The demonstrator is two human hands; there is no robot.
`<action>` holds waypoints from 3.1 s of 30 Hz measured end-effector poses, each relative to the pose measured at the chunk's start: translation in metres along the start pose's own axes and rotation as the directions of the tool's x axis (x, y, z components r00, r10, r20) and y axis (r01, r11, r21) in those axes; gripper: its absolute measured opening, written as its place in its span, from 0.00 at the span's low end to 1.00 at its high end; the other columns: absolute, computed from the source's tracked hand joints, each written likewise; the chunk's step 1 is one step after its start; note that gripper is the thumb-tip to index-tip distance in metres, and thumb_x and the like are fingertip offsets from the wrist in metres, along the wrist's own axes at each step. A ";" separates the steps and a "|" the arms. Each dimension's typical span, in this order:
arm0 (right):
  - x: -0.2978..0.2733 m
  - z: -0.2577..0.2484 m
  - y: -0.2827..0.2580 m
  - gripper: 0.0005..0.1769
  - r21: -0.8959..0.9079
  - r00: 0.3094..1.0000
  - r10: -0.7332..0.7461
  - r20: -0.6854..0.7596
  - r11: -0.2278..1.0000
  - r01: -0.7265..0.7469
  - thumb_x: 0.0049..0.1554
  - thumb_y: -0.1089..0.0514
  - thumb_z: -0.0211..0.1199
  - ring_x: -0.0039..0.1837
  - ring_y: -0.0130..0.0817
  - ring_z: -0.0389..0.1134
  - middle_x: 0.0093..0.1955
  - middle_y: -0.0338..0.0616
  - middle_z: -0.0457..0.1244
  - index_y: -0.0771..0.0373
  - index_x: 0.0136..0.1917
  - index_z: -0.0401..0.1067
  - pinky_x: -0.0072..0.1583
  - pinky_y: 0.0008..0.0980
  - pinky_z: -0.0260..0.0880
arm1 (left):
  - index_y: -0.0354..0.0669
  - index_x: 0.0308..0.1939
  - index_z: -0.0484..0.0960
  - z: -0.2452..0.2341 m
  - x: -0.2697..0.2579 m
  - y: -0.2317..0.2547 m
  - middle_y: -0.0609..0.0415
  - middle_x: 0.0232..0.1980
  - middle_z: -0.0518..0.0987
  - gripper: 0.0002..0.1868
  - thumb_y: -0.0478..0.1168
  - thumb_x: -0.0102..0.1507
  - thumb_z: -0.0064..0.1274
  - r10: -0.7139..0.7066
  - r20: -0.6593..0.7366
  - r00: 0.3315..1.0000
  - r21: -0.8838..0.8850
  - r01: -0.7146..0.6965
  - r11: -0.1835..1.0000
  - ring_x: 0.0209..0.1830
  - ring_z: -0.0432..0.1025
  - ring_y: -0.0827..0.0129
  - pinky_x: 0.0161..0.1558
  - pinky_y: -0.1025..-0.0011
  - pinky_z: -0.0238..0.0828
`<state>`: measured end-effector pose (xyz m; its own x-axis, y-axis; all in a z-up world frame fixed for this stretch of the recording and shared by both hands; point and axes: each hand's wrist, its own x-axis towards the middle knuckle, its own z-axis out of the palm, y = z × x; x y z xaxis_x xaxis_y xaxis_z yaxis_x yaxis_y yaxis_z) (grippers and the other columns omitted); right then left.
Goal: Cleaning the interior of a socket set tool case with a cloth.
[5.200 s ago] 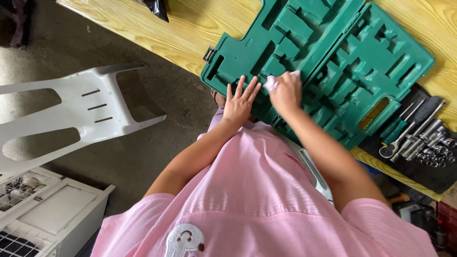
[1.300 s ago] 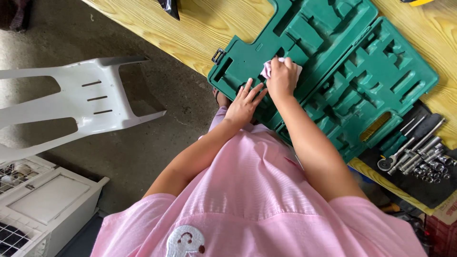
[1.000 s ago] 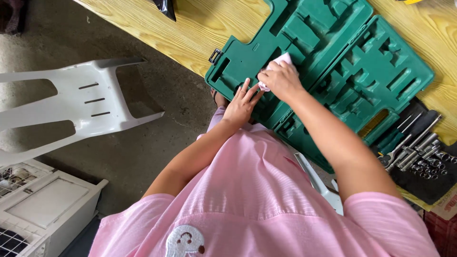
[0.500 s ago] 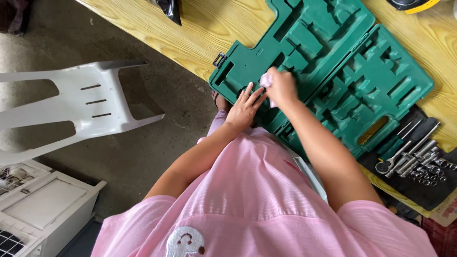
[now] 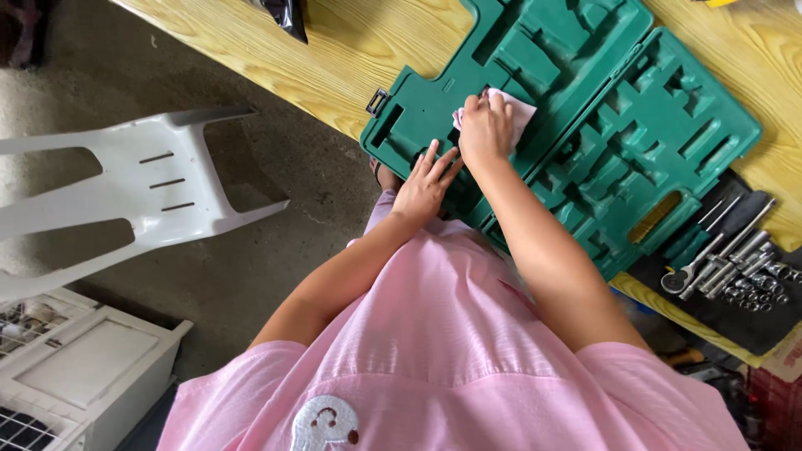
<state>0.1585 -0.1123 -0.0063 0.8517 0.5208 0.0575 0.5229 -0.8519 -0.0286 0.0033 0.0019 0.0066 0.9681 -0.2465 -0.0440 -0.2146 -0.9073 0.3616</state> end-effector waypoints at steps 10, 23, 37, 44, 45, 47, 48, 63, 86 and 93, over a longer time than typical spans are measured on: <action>-0.045 -0.079 0.076 0.21 0.521 0.916 -0.181 0.357 0.853 -0.035 0.52 0.70 0.60 0.60 0.40 0.72 0.52 0.38 0.73 0.46 0.52 0.80 0.64 0.36 0.71 | 0.54 0.79 0.60 -0.007 -0.005 0.001 0.53 0.82 0.54 0.40 0.34 0.62 0.49 -0.007 -0.040 0.999 -0.048 0.005 0.999 0.83 0.44 0.45 0.77 0.52 0.51; -0.020 -0.022 0.043 0.15 0.691 0.948 0.299 0.110 0.662 -0.289 0.59 0.67 0.64 0.58 0.58 0.70 0.52 0.57 0.69 0.63 0.59 0.68 0.59 0.50 0.70 | 0.53 0.79 0.60 -0.010 -0.002 0.007 0.54 0.81 0.55 0.40 0.34 0.62 0.49 -0.042 -0.036 0.998 -0.026 0.041 0.999 0.83 0.45 0.45 0.76 0.51 0.53; -0.030 -0.050 0.029 0.17 0.745 0.960 0.088 0.265 0.614 -0.262 0.46 0.60 0.74 0.50 0.47 0.74 0.47 0.51 0.70 0.63 0.48 0.75 0.52 0.41 0.73 | 0.57 0.80 0.58 -0.007 0.000 0.004 0.58 0.82 0.54 0.40 0.37 0.63 0.48 -0.044 -0.007 0.999 0.024 0.044 0.999 0.84 0.44 0.50 0.75 0.50 0.55; -0.044 -0.043 0.010 0.08 0.472 0.994 -0.037 0.106 0.882 -0.017 0.56 0.65 0.64 0.47 0.55 0.70 0.48 0.50 0.63 0.57 0.50 0.75 0.48 0.50 0.71 | 0.58 0.79 0.61 -0.005 -0.001 0.004 0.59 0.81 0.54 0.38 0.38 0.64 0.49 -0.050 -0.007 0.999 0.051 0.050 0.997 0.84 0.44 0.50 0.74 0.50 0.56; -0.045 -0.043 0.012 0.09 0.448 0.988 -0.025 0.154 0.893 -0.048 0.58 0.64 0.64 0.46 0.56 0.70 0.50 0.52 0.63 0.58 0.53 0.76 0.47 0.51 0.71 | 0.59 0.79 0.61 -0.005 0.000 0.004 0.60 0.81 0.54 0.38 0.38 0.63 0.49 -0.054 -0.007 0.999 0.054 0.054 0.997 0.84 0.44 0.51 0.74 0.50 0.57; -0.054 -0.044 0.017 0.08 0.412 0.980 0.005 0.200 0.907 -0.089 0.58 0.63 0.64 0.46 0.57 0.70 0.50 0.53 0.63 0.58 0.52 0.76 0.47 0.52 0.71 | 0.60 0.78 0.61 -0.005 -0.002 0.003 0.61 0.82 0.53 0.38 0.38 0.63 0.49 -0.065 -0.006 0.998 0.061 0.065 0.996 0.84 0.44 0.52 0.74 0.51 0.57; -0.059 -0.044 0.019 0.06 0.373 0.969 0.038 0.246 0.919 -0.131 0.57 0.62 0.65 0.46 0.58 0.70 0.51 0.54 0.63 0.58 0.50 0.76 0.47 0.53 0.71 | 0.62 0.78 0.61 -0.006 -0.003 0.003 0.61 0.82 0.53 0.38 0.38 0.62 0.49 -0.074 -0.003 0.997 0.067 0.074 0.995 0.84 0.44 0.52 0.74 0.51 0.57; -0.050 -0.059 0.010 0.13 0.506 0.978 -0.184 -0.095 0.837 0.207 0.54 0.65 0.69 0.57 0.48 0.67 0.51 0.46 0.65 0.61 0.54 0.76 0.55 0.43 0.71 | 0.58 0.73 0.68 0.001 0.000 -0.001 0.56 0.79 0.59 0.31 0.40 0.64 0.50 -0.052 0.049 0.997 0.090 0.047 0.995 0.85 0.44 0.50 0.76 0.51 0.55; -0.098 -0.079 0.087 0.20 0.819 0.823 0.339 0.455 -0.522 -0.237 0.59 0.69 0.66 0.62 0.36 0.71 0.60 0.44 0.66 0.63 0.62 0.66 0.65 0.40 0.74 | 0.34 0.52 0.75 -0.035 0.086 0.030 0.55 0.37 0.78 0.24 0.44 0.60 0.68 -0.405 0.005 0.914 -0.942 0.140 0.305 0.35 0.73 0.75 0.37 0.74 0.73; -0.110 -0.074 0.083 0.15 0.751 0.821 0.312 0.477 -0.630 -0.197 0.67 0.67 0.61 0.63 0.36 0.69 0.63 0.46 0.66 0.68 0.67 0.66 0.66 0.39 0.72 | 0.38 0.36 0.80 -0.038 0.083 0.039 0.60 0.31 0.79 0.14 0.45 0.65 0.63 -0.178 0.125 0.976 -0.920 0.181 0.346 0.31 0.71 0.79 0.36 0.75 0.72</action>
<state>0.1053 -0.2446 0.0591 0.8793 0.1877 -0.4378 -0.4713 0.4752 -0.7430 0.0797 -0.0412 0.0521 0.9670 -0.1218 -0.2239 0.2200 -0.0453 0.9745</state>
